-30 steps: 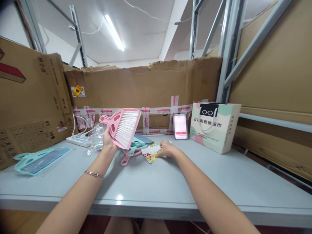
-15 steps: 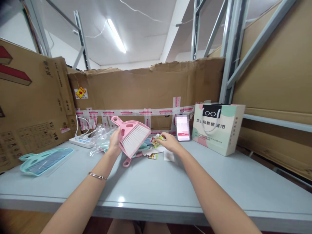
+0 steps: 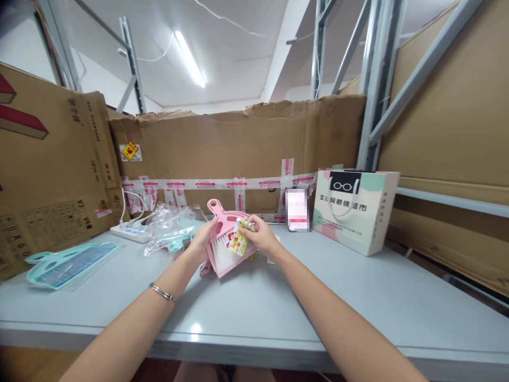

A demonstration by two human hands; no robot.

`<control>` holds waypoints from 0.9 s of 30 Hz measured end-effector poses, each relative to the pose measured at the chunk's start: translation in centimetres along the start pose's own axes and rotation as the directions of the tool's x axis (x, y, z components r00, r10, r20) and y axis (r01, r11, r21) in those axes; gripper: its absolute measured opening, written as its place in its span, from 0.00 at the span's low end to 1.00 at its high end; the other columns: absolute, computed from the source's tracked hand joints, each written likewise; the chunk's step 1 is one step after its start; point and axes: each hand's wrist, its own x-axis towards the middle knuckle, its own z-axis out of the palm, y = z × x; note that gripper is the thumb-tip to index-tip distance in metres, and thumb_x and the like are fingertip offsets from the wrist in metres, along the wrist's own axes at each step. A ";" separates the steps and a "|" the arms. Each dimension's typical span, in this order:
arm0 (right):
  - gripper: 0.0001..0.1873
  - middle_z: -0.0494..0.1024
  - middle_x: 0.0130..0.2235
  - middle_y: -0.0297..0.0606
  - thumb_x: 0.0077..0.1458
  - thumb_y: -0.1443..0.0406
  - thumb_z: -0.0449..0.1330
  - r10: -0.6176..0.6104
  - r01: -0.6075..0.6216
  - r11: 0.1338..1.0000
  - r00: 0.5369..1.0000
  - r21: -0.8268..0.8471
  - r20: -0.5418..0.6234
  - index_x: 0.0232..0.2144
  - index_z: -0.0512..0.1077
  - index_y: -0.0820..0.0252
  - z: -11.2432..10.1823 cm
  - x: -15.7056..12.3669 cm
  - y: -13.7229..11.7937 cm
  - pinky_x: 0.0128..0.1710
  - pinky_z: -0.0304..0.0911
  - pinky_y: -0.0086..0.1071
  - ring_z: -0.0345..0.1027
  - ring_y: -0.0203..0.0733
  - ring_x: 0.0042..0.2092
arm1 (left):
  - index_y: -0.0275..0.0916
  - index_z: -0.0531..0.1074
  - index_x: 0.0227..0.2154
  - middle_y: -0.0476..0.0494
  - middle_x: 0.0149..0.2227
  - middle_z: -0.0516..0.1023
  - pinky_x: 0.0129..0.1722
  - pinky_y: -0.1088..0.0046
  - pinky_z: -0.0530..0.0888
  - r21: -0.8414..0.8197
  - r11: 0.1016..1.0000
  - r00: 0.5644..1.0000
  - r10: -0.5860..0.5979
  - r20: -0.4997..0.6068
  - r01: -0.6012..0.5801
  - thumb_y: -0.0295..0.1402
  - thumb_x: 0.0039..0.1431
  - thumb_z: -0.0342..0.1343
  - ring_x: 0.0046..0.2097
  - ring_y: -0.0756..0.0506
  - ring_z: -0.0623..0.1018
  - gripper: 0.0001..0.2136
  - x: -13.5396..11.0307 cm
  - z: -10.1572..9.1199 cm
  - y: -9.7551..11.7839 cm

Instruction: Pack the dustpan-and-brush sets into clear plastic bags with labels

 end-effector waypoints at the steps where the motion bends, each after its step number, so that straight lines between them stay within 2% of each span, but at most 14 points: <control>1: 0.27 0.72 0.24 0.26 0.26 0.54 0.70 -0.021 0.021 1.000 0.999 -0.009 -0.048 0.24 0.58 0.56 0.1 0.1 0.0 0.27 0.64 0.30 0.69 0.37 0.27 | 0.34 0.72 0.30 0.41 0.29 0.78 0.34 0.68 0.73 -0.008 0.999 0.998 -0.054 0.024 0.054 0.38 0.47 0.60 0.30 0.45 0.77 0.12 -0.1 0.1 0.0; 3: 0.28 0.71 0.25 0.26 0.26 0.53 0.69 -0.064 0.061 0.998 0.989 -0.027 -0.134 0.26 0.59 0.56 0.1 0.1 0.1 0.28 0.64 0.30 0.68 0.36 0.27 | 0.34 0.72 0.31 0.40 0.30 0.78 0.35 0.67 0.73 -0.012 0.990 0.988 -0.143 0.050 0.144 0.38 0.49 0.58 0.30 0.45 0.77 0.11 -0.3 0.4 0.0; 6: 0.27 0.70 0.27 0.28 0.30 0.52 0.68 -0.110 0.104 0.993 0.978 -0.047 -0.174 0.30 0.60 0.56 0.1 0.3 0.3 0.29 0.64 0.30 0.67 0.36 0.29 | 0.33 0.72 0.32 0.40 0.29 0.78 0.34 0.67 0.74 -0.039 0.981 0.980 -0.186 0.072 0.189 0.38 0.51 0.57 0.29 0.45 0.77 0.12 -0.7 0.9 0.1; 9: 0.24 0.69 0.30 0.30 0.34 0.52 0.65 -0.190 0.173 0.980 0.962 -0.100 -0.197 0.30 0.61 0.56 0.1 0.4 0.8 0.31 0.64 0.31 0.66 0.37 0.31 | 0.34 0.71 0.31 0.41 0.28 0.78 0.32 0.69 0.74 -0.027 0.989 0.985 -0.145 0.096 0.149 0.41 0.49 0.59 0.29 0.46 0.77 0.13 -1.1 1.2 0.2; 12: 0.20 0.69 0.32 0.33 0.39 0.53 0.63 -0.302 0.259 0.945 0.925 -0.200 -0.228 0.30 0.61 0.56 0.4 0.2 1.1 0.33 0.63 0.32 0.66 0.38 0.34 | 0.35 0.70 0.32 0.42 0.30 0.77 0.31 0.70 0.74 0.028 0.995 0.989 -0.098 0.115 0.095 0.42 0.45 0.62 0.28 0.47 0.76 0.16 -1.5 1.5 0.3; 16: 0.15 0.70 0.33 0.34 0.44 0.57 0.60 -0.423 0.346 0.878 0.885 -0.331 -0.196 0.31 0.60 0.56 1.2 -0.4 1.1 0.38 0.62 0.34 0.67 0.40 0.37 | 0.37 0.68 0.38 0.42 0.35 0.77 0.33 0.67 0.74 0.166 0.982 0.978 -0.115 0.172 0.086 0.35 0.36 0.68 0.31 0.46 0.77 0.24 -2.1 1.6 0.2; 20: 0.18 0.69 0.34 0.34 0.41 0.57 0.62 -0.418 0.344 0.863 0.898 -0.369 -0.139 0.32 0.59 0.55 1.0 -0.2 0.9 0.40 0.62 0.34 0.66 0.40 0.38 | 0.37 0.67 0.38 0.41 0.35 0.77 0.35 0.66 0.74 0.270 0.962 0.979 -0.094 0.182 0.042 0.29 0.31 0.69 0.33 0.44 0.77 0.27 -2.2 1.5 0.2; 23: 0.25 0.69 0.34 0.34 0.34 0.54 0.65 -0.332 0.240 0.913 0.908 -0.331 -0.258 0.33 0.59 0.56 -1.2 1.0 0.4 0.37 0.63 0.34 0.66 0.41 0.37 | 0.36 0.67 0.38 0.40 0.36 0.77 0.38 0.66 0.73 0.265 0.964 0.979 -0.039 0.201 -0.016 0.28 0.32 0.69 0.35 0.44 0.77 0.26 -2.0 1.1 0.5; 24: 0.28 0.68 0.34 0.35 0.33 0.52 0.66 -0.308 0.198 0.926 0.889 -0.321 -0.339 0.34 0.59 0.56 -2.3 1.4 0.3 0.37 0.64 0.34 0.66 0.42 0.37 | 0.36 0.67 0.39 0.40 0.36 0.77 0.38 0.65 0.73 0.263 0.965 0.979 -0.037 0.199 -0.017 0.28 0.32 0.69 0.35 0.44 0.77 0.26 -1.9 1.0 0.6; 26: 0.35 0.68 0.39 0.38 0.34 0.49 0.64 -0.309 0.129 0.931 0.777 -0.341 -0.549 0.41 0.56 0.55 -4.4 2.1 0.3 0.39 0.65 0.34 0.66 0.43 0.41 | 0.36 0.67 0.39 0.39 0.38 0.77 0.39 0.64 0.74 0.250 0.968 0.980 -0.052 0.191 0.003 0.28 0.32 0.69 0.36 0.43 0.77 0.27 -1.9 0.9 0.8; 27: 0.38 0.67 0.43 0.40 0.33 0.48 0.65 -0.289 0.076 0.934 0.734 -0.348 -0.615 0.44 0.55 0.55 -5.1 2.3 0.4 0.40 0.65 0.34 0.65 0.44 0.44 | 0.36 0.66 0.39 0.38 0.38 0.77 0.39 0.64 0.74 0.240 0.971 0.981 -0.061 0.185 0.015 0.28 0.32 0.69 0.36 0.43 0.77 0.27 -1.9 0.9 0.8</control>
